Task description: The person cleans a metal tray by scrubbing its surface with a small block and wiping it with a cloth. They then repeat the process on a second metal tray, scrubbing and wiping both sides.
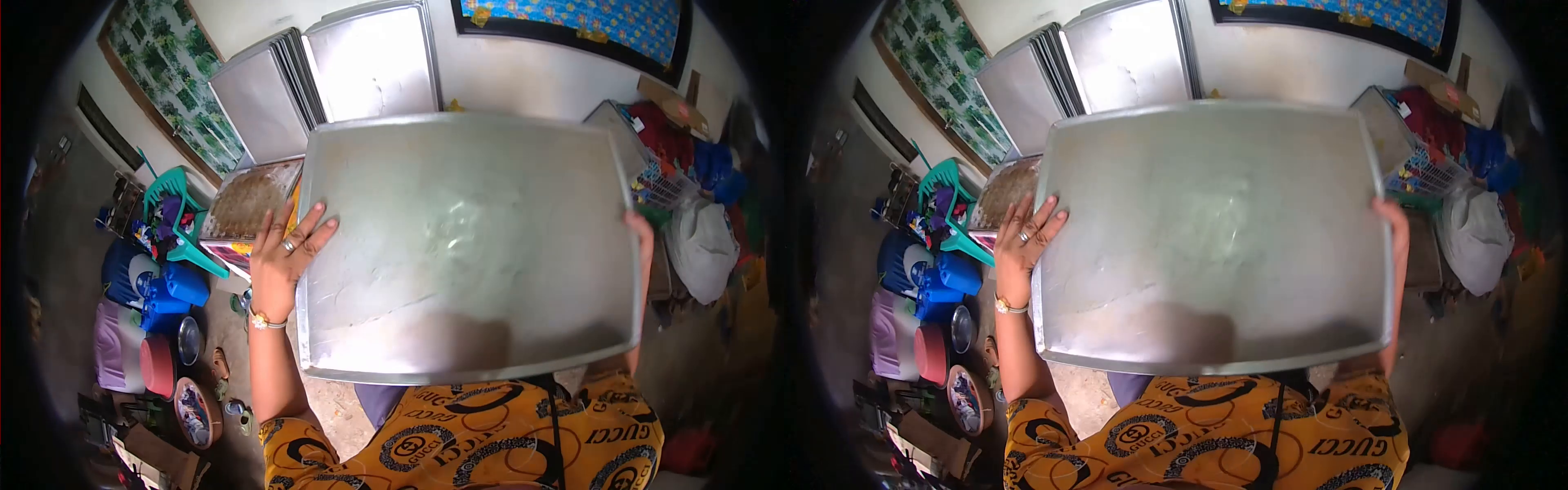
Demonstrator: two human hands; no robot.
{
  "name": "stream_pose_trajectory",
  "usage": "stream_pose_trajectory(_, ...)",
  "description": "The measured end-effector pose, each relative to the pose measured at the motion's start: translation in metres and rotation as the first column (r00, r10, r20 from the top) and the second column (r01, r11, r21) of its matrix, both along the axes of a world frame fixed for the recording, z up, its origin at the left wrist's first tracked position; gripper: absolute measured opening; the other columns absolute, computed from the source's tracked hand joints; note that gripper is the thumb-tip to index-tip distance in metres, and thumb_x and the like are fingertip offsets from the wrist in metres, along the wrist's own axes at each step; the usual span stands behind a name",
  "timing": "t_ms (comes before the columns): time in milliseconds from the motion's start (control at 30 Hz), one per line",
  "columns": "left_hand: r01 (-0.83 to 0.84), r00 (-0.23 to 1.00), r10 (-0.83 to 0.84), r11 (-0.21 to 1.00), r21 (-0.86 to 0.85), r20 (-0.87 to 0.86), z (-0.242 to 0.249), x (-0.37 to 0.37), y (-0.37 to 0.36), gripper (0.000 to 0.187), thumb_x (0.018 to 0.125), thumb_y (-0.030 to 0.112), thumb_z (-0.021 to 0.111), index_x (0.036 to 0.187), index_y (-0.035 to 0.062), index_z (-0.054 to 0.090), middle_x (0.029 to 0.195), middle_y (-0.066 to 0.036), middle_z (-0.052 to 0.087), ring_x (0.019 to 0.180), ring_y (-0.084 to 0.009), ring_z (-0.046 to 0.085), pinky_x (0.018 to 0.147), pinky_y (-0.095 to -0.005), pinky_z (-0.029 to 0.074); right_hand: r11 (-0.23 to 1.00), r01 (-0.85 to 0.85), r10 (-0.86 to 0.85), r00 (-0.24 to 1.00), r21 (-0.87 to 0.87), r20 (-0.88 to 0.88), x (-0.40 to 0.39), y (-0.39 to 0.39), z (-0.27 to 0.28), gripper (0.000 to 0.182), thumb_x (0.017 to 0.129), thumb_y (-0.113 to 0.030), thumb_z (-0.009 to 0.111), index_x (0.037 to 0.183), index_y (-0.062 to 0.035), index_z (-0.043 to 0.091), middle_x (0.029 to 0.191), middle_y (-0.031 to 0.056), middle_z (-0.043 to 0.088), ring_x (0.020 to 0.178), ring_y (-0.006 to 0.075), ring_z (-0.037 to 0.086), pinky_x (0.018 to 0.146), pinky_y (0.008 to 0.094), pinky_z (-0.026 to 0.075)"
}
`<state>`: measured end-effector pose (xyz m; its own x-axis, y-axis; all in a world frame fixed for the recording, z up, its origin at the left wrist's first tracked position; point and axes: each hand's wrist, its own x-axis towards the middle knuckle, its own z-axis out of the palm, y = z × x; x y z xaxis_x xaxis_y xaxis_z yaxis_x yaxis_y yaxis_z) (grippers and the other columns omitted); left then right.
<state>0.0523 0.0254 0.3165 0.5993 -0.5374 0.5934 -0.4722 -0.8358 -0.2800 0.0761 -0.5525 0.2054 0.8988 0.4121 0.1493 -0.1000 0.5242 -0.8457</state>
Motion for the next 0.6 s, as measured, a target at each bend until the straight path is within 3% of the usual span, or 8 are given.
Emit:
stream_pose_trajectory(167,-0.107,0.994,0.107,0.994,-0.02,0.0,-0.04,0.008,0.013,0.044,0.082,0.013,0.048,0.123,0.0259,0.058,0.133,0.001,0.052,0.106,-0.0288,0.06,0.095,-0.0478,0.044,0.873,0.38,-0.459,0.854,-0.306,-0.246,-0.031,0.081,0.016,0.028,0.082,-0.021,0.068,0.103,-0.0037,0.06,0.086,0.0014,0.061,0.079,0.013,0.058,0.072,0.0283,0.047)
stream_pose_trajectory(267,-0.159,0.987,0.158,0.981,-0.107,-0.02,-0.067,0.028,0.002,0.052,0.082,0.01,0.052,0.132,0.0223,0.048,0.143,-0.007,0.039,0.107,-0.0324,0.058,0.092,-0.0454,0.045,0.703,0.608,-0.679,0.727,-0.368,-0.096,-0.005,0.067,0.054,0.028,0.084,-0.022,0.067,0.105,-0.003,0.06,0.084,0.0021,0.061,0.078,0.0115,0.057,0.07,0.0272,0.047)
stream_pose_trajectory(300,-0.184,0.982,0.186,0.966,-0.179,-0.005,-0.078,0.042,0.002,0.055,0.082,0.01,0.054,0.135,0.0196,0.045,0.144,-0.01,0.036,0.11,-0.0324,0.056,0.091,-0.0434,0.045,0.619,0.702,-0.722,0.685,-0.353,0.098,0.006,0.064,0.074,0.029,0.085,-0.023,0.067,0.105,-0.003,0.061,0.083,0.0015,0.061,0.078,0.0113,0.056,0.07,0.0264,0.046)
stream_pose_trajectory(333,-0.207,0.976,0.216,0.946,-0.25,0.007,-0.086,0.056,0.0,0.058,0.083,0.011,0.056,0.138,0.0169,0.041,0.146,-0.013,0.032,0.112,-0.0325,0.054,0.091,-0.0414,0.046,0.534,0.786,-0.736,0.613,-0.31,0.288,0.016,0.064,0.098,0.029,0.085,-0.024,0.066,0.105,-0.0031,0.061,0.081,0.001,0.06,0.078,0.011,0.055,0.069,0.0256,0.045)
stream_pose_trajectory(400,-0.216,0.969,0.072,0.708,-0.673,-0.235,-0.093,0.083,-0.008,0.062,0.088,0.016,0.055,0.144,0.0156,0.027,0.149,-0.018,0.021,0.124,-0.0388,0.042,0.094,-0.0429,0.043,0.339,0.884,-0.732,0.463,-0.322,0.5,0.023,0.075,0.161,0.036,0.085,-0.031,0.065,0.104,-0.001,0.062,0.078,0.0001,0.059,0.075,0.0103,0.054,0.067,0.0256,0.043)
stream_pose_trajectory(433,-0.212,0.966,0.035,0.677,-0.705,-0.257,-0.111,0.103,0.001,0.066,0.091,0.025,0.053,0.146,0.0159,0.019,0.147,-0.026,0.021,0.12,-0.0419,0.045,0.095,-0.0471,0.04,0.237,0.917,-0.715,0.389,-0.322,0.581,0.027,0.08,0.192,0.04,0.085,-0.035,0.064,0.104,-0.0001,0.062,0.077,-0.0001,0.058,0.073,0.0101,0.053,0.066,0.0256,0.043)
stream_pose_trajectory(533,-0.555,0.791,0.236,0.666,-0.499,-0.565,-0.189,0.167,0.019,0.066,0.092,0.038,0.048,0.146,0.017,0.019,0.148,-0.027,0.016,0.131,-0.0438,0.03,0.1,-0.0556,0.032,-0.112,0.991,-0.513,-0.001,-0.066,0.858,0.044,0.151,0.263,0.052,0.084,-0.046,0.062,0.112,-0.0017,0.061,0.077,0.002,0.059,0.069,0.009,0.052,0.065,0.0238,0.041)
stream_pose_trajectory(600,-0.66,0.681,0.279,0.636,-0.401,-0.677,-0.203,0.178,0.009,0.066,0.092,0.046,0.044,0.146,0.0179,0.019,0.149,-0.027,0.014,0.135,-0.0441,0.021,0.102,-0.0615,0.024,-0.102,0.98,-0.334,0.131,-0.174,0.934,0.082,0.157,0.299,0.055,0.086,-0.05,0.058,0.114,-0.0024,0.06,0.086,0.0045,0.062,0.078,0.0106,0.056,0.071,0.0258,0.044)
